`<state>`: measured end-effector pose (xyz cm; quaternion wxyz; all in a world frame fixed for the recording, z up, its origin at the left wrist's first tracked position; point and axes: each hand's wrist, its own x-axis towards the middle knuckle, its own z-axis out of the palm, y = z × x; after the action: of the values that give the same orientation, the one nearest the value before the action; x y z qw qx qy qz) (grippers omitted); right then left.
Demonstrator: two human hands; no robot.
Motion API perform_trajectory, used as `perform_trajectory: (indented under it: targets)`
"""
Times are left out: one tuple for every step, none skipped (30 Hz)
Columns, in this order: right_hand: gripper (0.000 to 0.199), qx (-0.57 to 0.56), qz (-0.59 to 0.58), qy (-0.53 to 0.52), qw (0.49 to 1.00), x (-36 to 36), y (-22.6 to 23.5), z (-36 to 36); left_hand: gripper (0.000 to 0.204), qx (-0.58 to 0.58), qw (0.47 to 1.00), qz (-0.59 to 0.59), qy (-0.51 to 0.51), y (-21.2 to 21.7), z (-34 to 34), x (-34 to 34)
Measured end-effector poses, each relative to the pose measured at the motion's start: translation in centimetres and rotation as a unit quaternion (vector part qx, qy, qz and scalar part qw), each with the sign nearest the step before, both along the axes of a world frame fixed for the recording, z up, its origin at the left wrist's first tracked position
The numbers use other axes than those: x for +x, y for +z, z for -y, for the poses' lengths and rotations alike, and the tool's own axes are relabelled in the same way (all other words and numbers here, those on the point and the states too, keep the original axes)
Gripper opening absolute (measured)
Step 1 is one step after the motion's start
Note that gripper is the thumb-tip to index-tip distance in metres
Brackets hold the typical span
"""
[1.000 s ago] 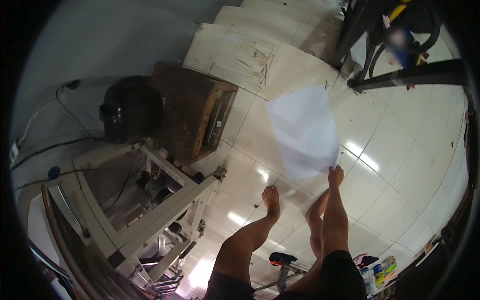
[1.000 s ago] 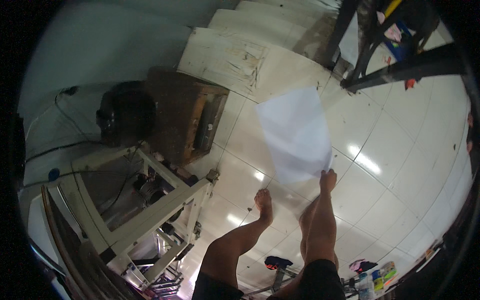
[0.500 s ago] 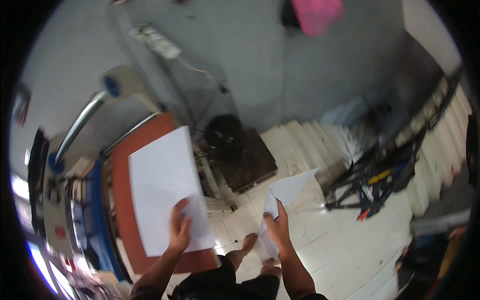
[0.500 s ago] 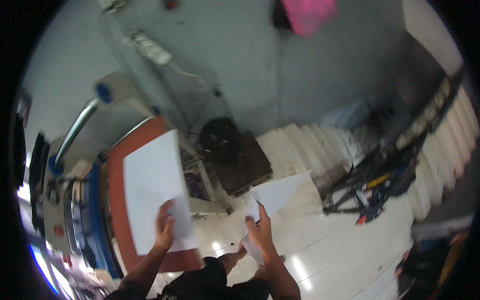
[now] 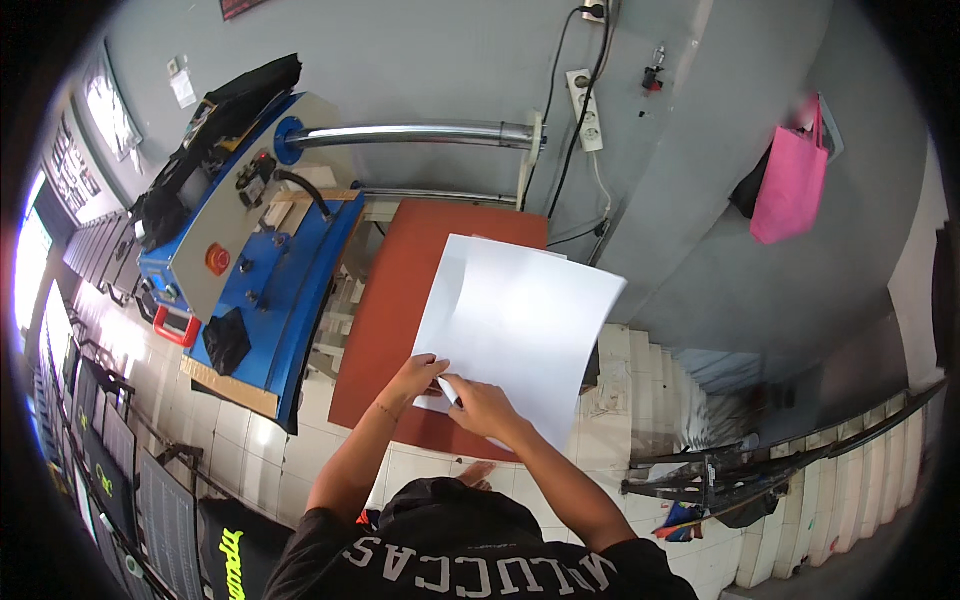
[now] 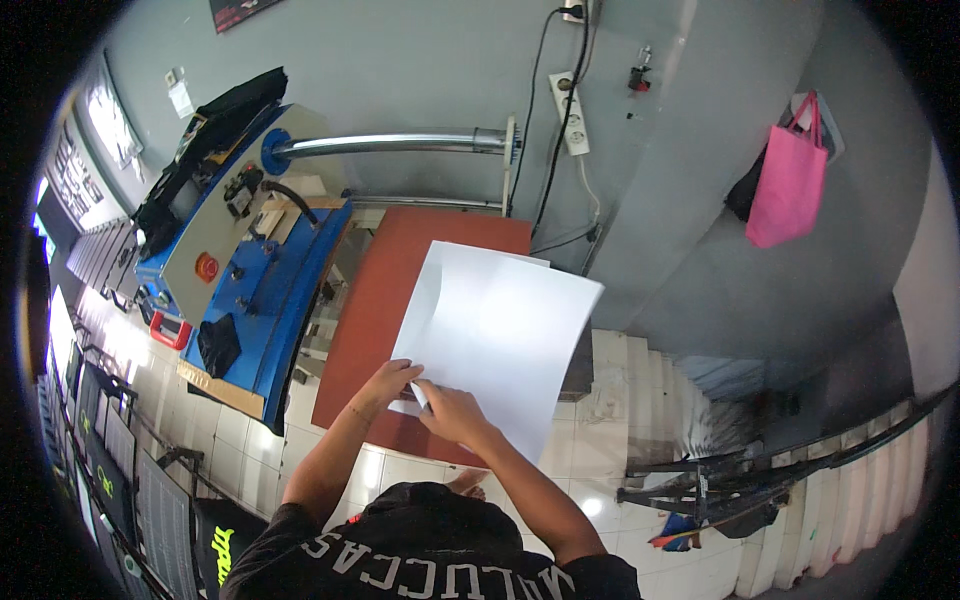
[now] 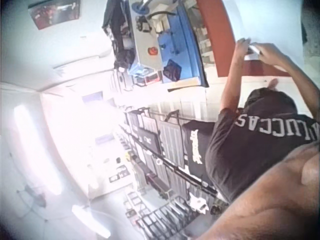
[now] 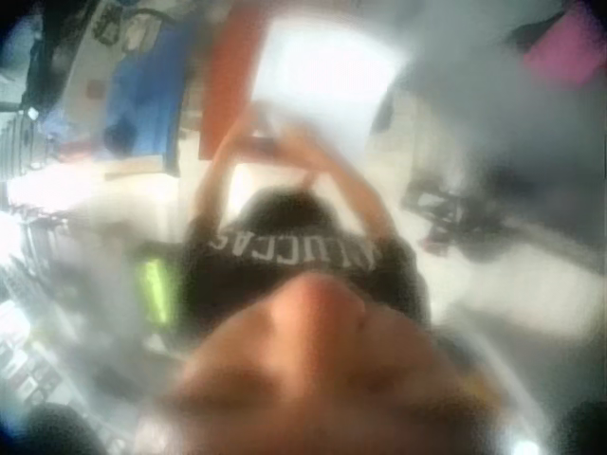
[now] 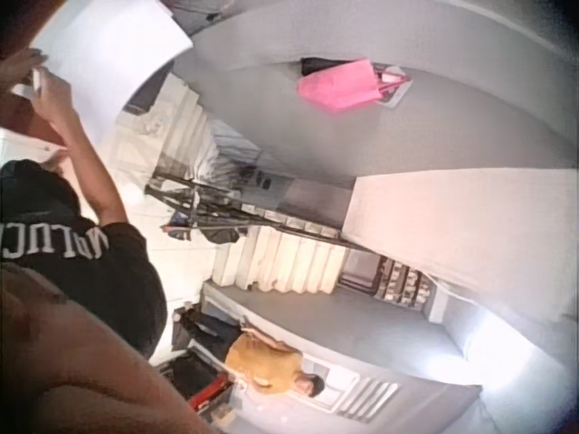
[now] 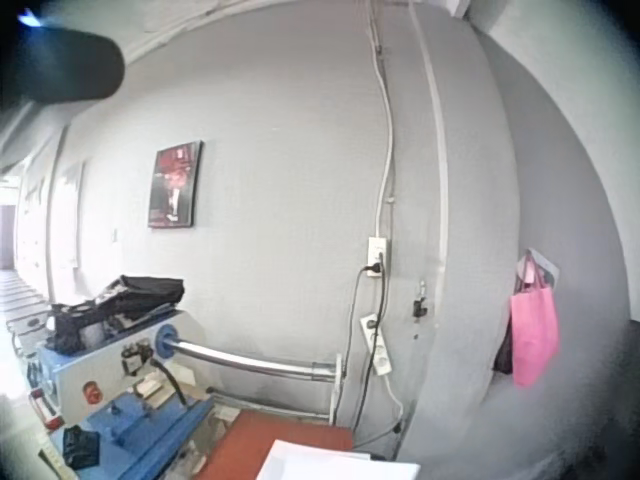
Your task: The person positions a black garment on a print bed, aligns a white sheet over a logo, and presses it with a heat press machine.
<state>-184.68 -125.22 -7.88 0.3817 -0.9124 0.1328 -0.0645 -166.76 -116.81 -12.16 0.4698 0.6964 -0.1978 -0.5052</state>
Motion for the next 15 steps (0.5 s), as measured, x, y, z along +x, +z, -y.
perform_trajectory:
  targets:
    - [0.057,0.022,-0.002,0.009,1.0,0.4,0.7,0.2,0.03,0.004,0.999,0.031,0.017,-2.6,-0.1,0.9]
    - [0.058,0.047,-0.007,0.02,0.999,0.4,1.0,-0.1,0.03,0.028,0.99,0.137,0.012,-3.4,-0.7,1.2]
    - [0.061,0.015,0.011,0.013,1.0,0.4,0.1,0.0,0.031,0.05,0.969,0.242,0.012,-3.5,-1.4,1.5]
    - [0.062,-0.027,0.091,-0.021,0.995,0.0,-0.7,0.3,0.032,0.073,0.936,0.344,0.014,-3.5,-1.9,1.9]
    - [0.06,-0.088,0.189,-0.1,0.973,-0.6,-2.5,1.4,0.03,0.081,0.942,0.324,0.03,-3.1,-2.1,2.0]
    - [0.06,-0.161,0.189,-0.229,0.941,-1.6,-3.3,2.2,0.029,0.093,0.931,0.352,0.041,-2.8,-2.6,2.1]
    - [0.061,-0.204,0.157,-0.346,0.902,-3.0,-4.9,3.7,0.028,0.106,0.918,0.379,0.048,-2.1,-2.8,1.7]
    - [0.063,-0.151,0.104,-0.423,0.888,-4.2,-6.2,5.0,0.027,0.119,0.905,0.405,0.052,-1.3,-2.8,1.1]
    - [0.056,-0.141,0.083,-0.488,0.858,-6.0,-9.5,7.0,0.025,0.143,0.912,0.382,0.046,0.6,-1.6,0.0]
    - [0.052,-0.076,0.054,-0.469,0.879,-6.7,-10.4,7.6,0.025,0.127,0.895,0.423,0.059,0.0,-2.0,-0.5]
    - [0.049,-0.01,0.026,-0.449,0.893,-7.0,-10.8,8.3,0.024,0.108,0.875,0.467,0.071,-0.8,-2.4,-0.7]
    - [0.045,0.053,0.001,-0.428,0.902,-6.5,-10.7,8.8,0.023,0.086,0.851,0.512,0.083,-1.0,-2.3,-0.6]
    - [0.034,-0.011,0.052,-0.426,0.903,-6.1,-9.9,7.9,0.022,0.117,0.85,0.508,0.08,-0.2,-2.6,-1.2]
    - [0.032,-0.015,0.044,-0.427,0.903,-5.4,-9.1,7.1,0.022,0.113,0.847,0.511,0.09,-0.4,-2.7,-1.3]
    - [0.03,-0.02,0.037,-0.428,0.903,-4.5,-7.8,6.2,0.022,0.109,0.844,0.515,0.101,-0.7,-3.1,-1.3]
